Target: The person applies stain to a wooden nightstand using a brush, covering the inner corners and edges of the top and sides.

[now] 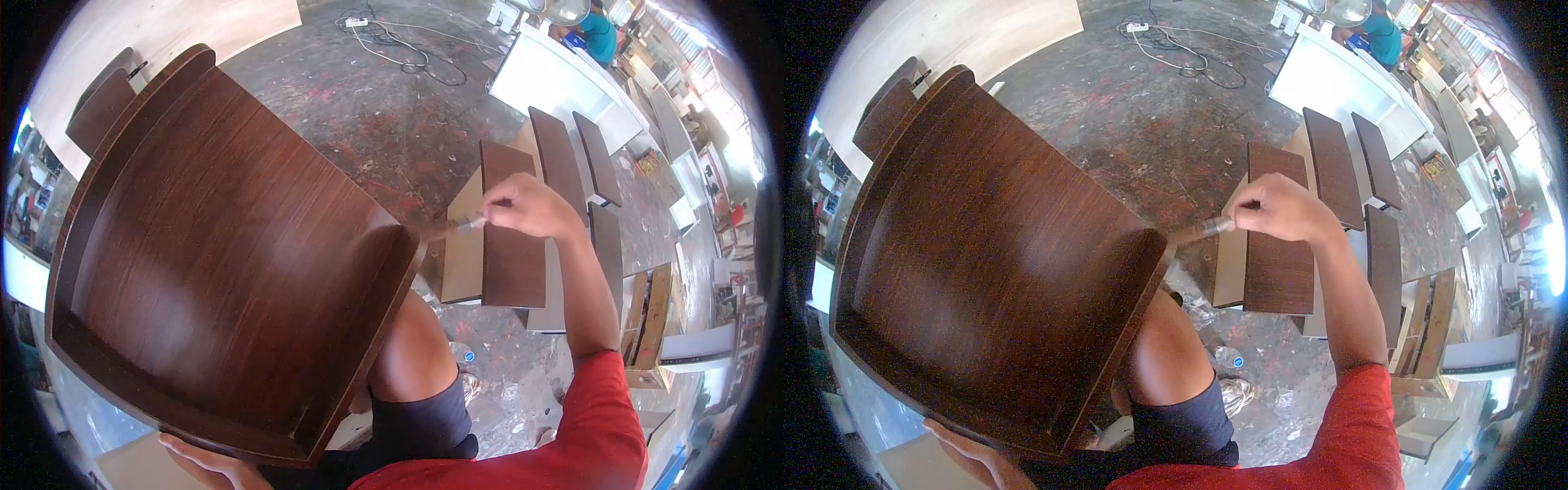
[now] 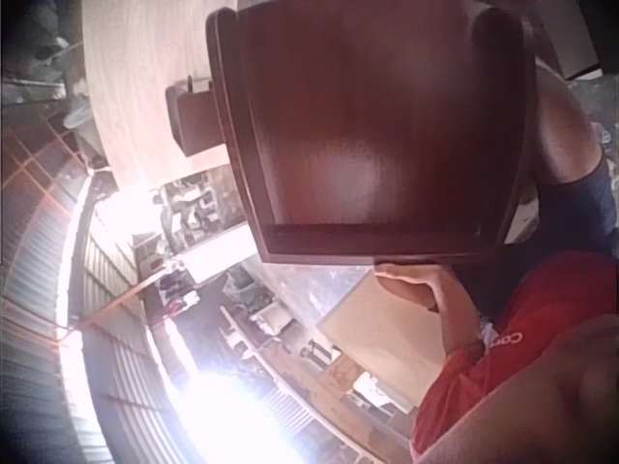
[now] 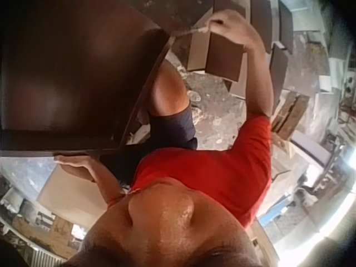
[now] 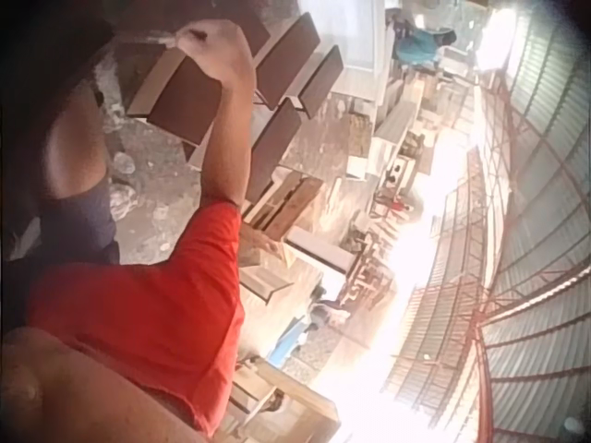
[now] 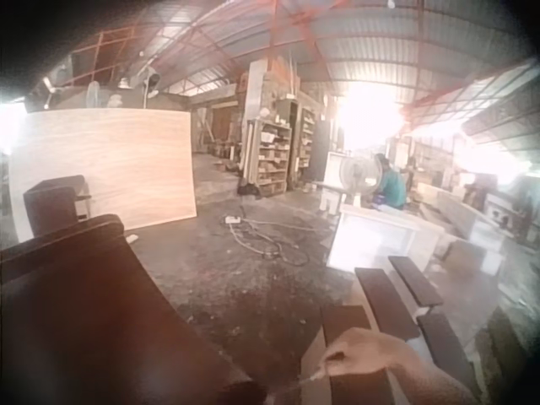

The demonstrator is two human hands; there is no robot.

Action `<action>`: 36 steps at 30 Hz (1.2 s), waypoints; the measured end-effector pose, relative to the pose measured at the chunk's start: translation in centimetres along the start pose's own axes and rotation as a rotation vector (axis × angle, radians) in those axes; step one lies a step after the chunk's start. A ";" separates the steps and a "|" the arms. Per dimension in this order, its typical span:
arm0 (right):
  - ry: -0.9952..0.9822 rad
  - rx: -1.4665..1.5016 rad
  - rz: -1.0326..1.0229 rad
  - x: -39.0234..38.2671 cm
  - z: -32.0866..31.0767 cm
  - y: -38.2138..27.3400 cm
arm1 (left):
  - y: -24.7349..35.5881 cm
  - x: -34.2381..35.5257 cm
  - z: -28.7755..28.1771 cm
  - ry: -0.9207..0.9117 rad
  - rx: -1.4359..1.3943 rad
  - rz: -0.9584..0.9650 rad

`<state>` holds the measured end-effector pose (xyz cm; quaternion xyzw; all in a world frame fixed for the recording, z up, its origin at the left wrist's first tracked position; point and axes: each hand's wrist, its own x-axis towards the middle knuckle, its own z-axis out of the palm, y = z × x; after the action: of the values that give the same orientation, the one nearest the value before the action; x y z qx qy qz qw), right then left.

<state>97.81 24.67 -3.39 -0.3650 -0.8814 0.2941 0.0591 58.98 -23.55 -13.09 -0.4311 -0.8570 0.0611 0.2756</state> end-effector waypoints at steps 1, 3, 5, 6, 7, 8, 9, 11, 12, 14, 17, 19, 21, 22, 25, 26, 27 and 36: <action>0.000 0.001 -0.001 0.4 0.0 -0.1 | 0.0 -0.2 -0.1 0.015 -0.016 -0.017; 0.017 -0.093 0.117 1.4 -0.1 -0.5 | 0.1 0.1 0.0 0.020 -0.007 0.040; -0.029 -0.106 0.097 2.2 0.1 -0.7 | -0.1 -0.2 -0.3 -0.017 -0.273 -0.098; -0.077 -0.125 0.080 2.4 0.2 -0.8 | -0.2 -0.4 -0.4 -0.042 -0.411 -0.173; -0.075 -0.119 0.075 2.0 0.0 -0.9 | -0.4 -0.6 -0.4 -0.054 -0.546 -0.250; -0.108 -0.116 0.094 1.4 -0.6 -1.3 | 0.1 -0.5 -0.7 -0.041 -0.360 -0.173; -0.141 -0.112 0.113 0.9 -0.9 -1.4 | 0.3 -0.4 -0.3 -0.037 -0.269 -0.133; -0.089 -0.110 0.129 -0.1 -0.8 -1.6 | 0.1 -0.4 1.9 0.075 -0.380 -0.060; -0.038 -0.098 0.139 -0.4 -0.4 -1.7 | 0.1 -0.8 2.9 0.127 -0.475 -0.043; 0.051 -0.046 0.096 -1.0 1.2 -1.2 | 0.7 -1.8 4.7 0.162 -0.787 -0.208; 0.159 0.035 0.070 -2.9 4.3 -0.1 | -0.8 -0.7 5.8 0.129 -1.466 -0.802; 0.152 0.052 0.060 -4.3 6.0 -0.1 | -0.5 1.1 4.3 0.108 -1.910 -1.244; 0.118 0.098 0.024 -5.5 7.2 -1.3 | 2.0 4.1 -0.7 0.065 -1.657 -1.334; 0.099 0.141 -0.008 -6.1 7.4 -1.9 | 1.6 3.8 -0.4 0.064 -1.651 -1.329; 0.168 0.206 0.079 -7.0 7.8 -2.9 | 0.8 2.5 1.1 0.005 -1.660 -1.241; 0.235 0.248 0.154 -7.1 8.1 -3.1 | 1.2 2.5 1.0 0.051 -1.578 -1.122; 0.236 0.249 0.160 -7.2 8.4 -3.3 | 1.6 2.5 0.8 0.096 -1.494 -1.004; 0.119 0.273 0.023 -10.2 11.7 -5.9 | 6.3 6.7 -5.0 0.140 -1.626 -1.358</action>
<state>97.89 8.86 -8.53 -0.3806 -0.8237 0.3899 0.1570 62.88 -15.16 -8.22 0.0806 -0.6837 -0.7219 -0.0703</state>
